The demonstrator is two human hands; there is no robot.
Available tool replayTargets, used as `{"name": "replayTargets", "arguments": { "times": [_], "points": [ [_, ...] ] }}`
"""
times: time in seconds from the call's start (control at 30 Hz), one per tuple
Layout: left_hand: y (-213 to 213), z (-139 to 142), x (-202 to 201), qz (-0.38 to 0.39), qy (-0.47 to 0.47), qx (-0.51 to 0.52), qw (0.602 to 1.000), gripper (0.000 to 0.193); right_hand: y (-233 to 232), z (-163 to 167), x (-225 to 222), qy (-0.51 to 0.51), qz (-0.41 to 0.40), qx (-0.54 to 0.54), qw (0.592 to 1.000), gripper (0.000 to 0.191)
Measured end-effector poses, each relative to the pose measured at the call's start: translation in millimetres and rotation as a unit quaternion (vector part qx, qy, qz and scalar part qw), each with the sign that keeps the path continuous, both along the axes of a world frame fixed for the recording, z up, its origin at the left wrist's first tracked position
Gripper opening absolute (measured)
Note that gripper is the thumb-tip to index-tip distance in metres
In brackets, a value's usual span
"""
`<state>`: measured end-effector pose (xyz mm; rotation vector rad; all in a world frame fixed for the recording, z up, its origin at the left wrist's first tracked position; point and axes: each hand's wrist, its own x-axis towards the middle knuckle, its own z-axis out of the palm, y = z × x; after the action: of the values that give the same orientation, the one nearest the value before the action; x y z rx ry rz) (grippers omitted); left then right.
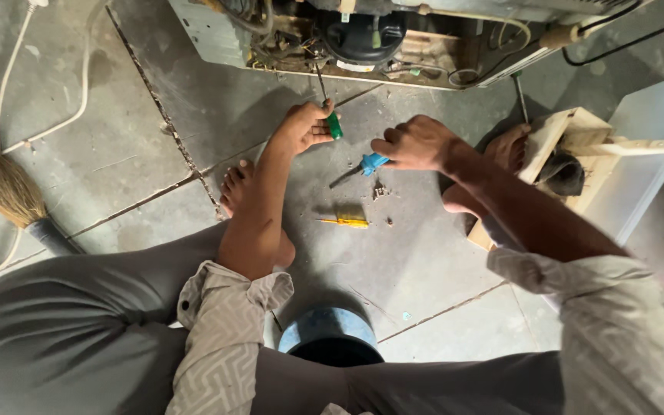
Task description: The person sits on the floor in front of a refrigerator with its back panel removed and works on the compressor area. They use screwdrivers to loosen components and pliers to grip and manipulate parts and wires, switching between tools while working on the mechanism.
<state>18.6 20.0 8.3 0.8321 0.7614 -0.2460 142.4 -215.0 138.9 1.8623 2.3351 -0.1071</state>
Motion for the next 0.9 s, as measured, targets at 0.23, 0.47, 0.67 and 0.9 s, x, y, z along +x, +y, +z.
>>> {"name": "replayTargets", "arguments": {
  "times": [0.23, 0.47, 0.67, 0.9],
  "points": [
    [-1, -8, -11, 0.003, -0.012, -0.063, 0.998, 0.04, 15, 6, -1, 0.01, 0.097, -0.005, 0.995, 0.035],
    [1, -21, -11, 0.029, -0.047, -0.086, 0.995, 0.027, 35, -3, 19, -0.065, -0.062, -0.005, 0.996, 0.034],
    [-4, -17, -5, 0.064, -0.038, -0.101, 0.992, 0.031, 20, -14, 13, -0.063, 0.08, -0.022, 0.995, 0.025],
    [-9, -5, -10, 0.1, -0.053, -0.082, 0.99, 0.028, 14, -22, -4, 0.026, 0.016, -0.057, 0.998, 0.029]
  ]
}}
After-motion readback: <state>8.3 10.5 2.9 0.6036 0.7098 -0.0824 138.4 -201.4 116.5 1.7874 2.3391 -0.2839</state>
